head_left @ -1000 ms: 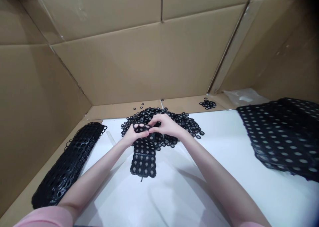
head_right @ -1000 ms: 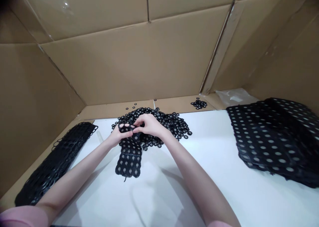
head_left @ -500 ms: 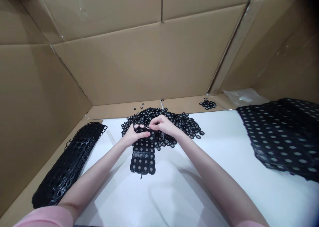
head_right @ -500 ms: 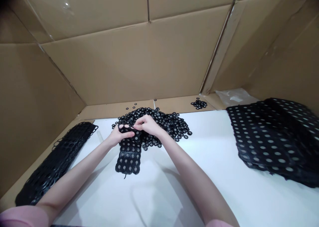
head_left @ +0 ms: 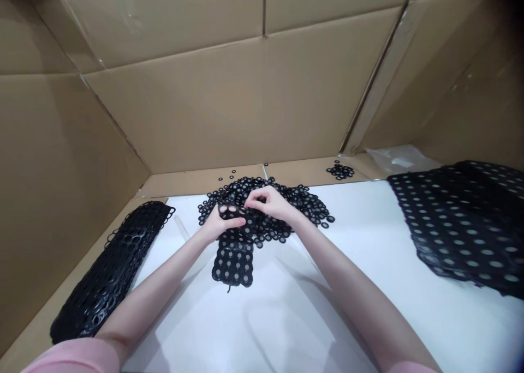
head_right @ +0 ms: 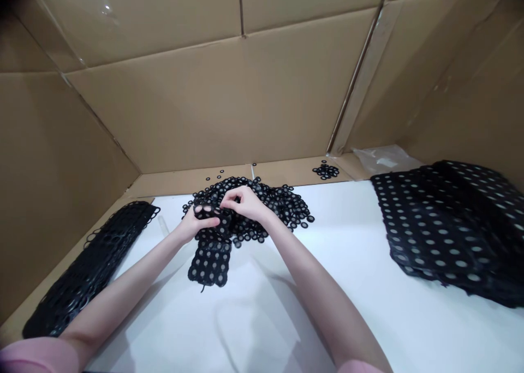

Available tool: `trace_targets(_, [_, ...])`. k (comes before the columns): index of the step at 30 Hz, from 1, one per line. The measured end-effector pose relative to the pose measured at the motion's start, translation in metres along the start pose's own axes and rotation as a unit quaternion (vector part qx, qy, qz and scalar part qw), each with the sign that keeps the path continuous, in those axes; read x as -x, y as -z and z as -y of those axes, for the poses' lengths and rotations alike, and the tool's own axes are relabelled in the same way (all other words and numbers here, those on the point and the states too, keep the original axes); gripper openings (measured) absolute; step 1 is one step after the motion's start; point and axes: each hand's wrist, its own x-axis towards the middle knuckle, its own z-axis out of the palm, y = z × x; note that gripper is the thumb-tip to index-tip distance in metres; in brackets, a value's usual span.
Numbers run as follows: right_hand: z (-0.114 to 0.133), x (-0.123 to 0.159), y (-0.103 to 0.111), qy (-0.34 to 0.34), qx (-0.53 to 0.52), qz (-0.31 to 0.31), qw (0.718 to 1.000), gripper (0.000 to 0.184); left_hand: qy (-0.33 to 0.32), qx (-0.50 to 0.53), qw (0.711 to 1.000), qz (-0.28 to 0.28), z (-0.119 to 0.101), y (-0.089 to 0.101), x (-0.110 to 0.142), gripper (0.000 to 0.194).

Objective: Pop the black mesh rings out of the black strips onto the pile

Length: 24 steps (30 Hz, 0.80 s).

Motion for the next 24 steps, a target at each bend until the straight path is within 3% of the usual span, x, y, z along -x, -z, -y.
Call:
trace_targets(4, [0.008, 0.003, -0.004, 0.017, 0.043, 0.005, 0.999, 0.011, 0.003, 0.019, 1.0, -0.01, -0.002, -0.003, 0.0, 0.025])
trace_targets(10, [0.008, 0.001, -0.015, 0.005, 0.143, -0.06, 0.988, 0.012, 0.007, -0.029, 0.999, -0.034, -0.004, -0.006, 0.001, 0.028])
trace_targets(13, [-0.003, -0.002, -0.005, -0.026, 0.094, -0.14, 0.985, 0.016, 0.01, -0.046, 0.999, -0.021, -0.002, -0.004, 0.004, 0.029])
trace_targets(17, [-0.025, 0.0, 0.028, -0.059, 0.097, -0.287, 0.951, 0.023, 0.004, -0.052, 0.999, 0.007, 0.004, 0.0, 0.008, 0.03])
trace_targets(20, [-0.038, 0.002, 0.038, -0.093, 0.155, -0.28, 0.943, 0.027, 0.016, -0.033, 0.999, -0.005, 0.004, 0.0, 0.008, 0.029])
trace_targets(24, [-0.047, 0.0, 0.025, -0.08, 0.19, -0.225, 0.952, 0.024, 0.014, -0.025, 1.0, -0.002, 0.0, -0.002, 0.006, 0.026])
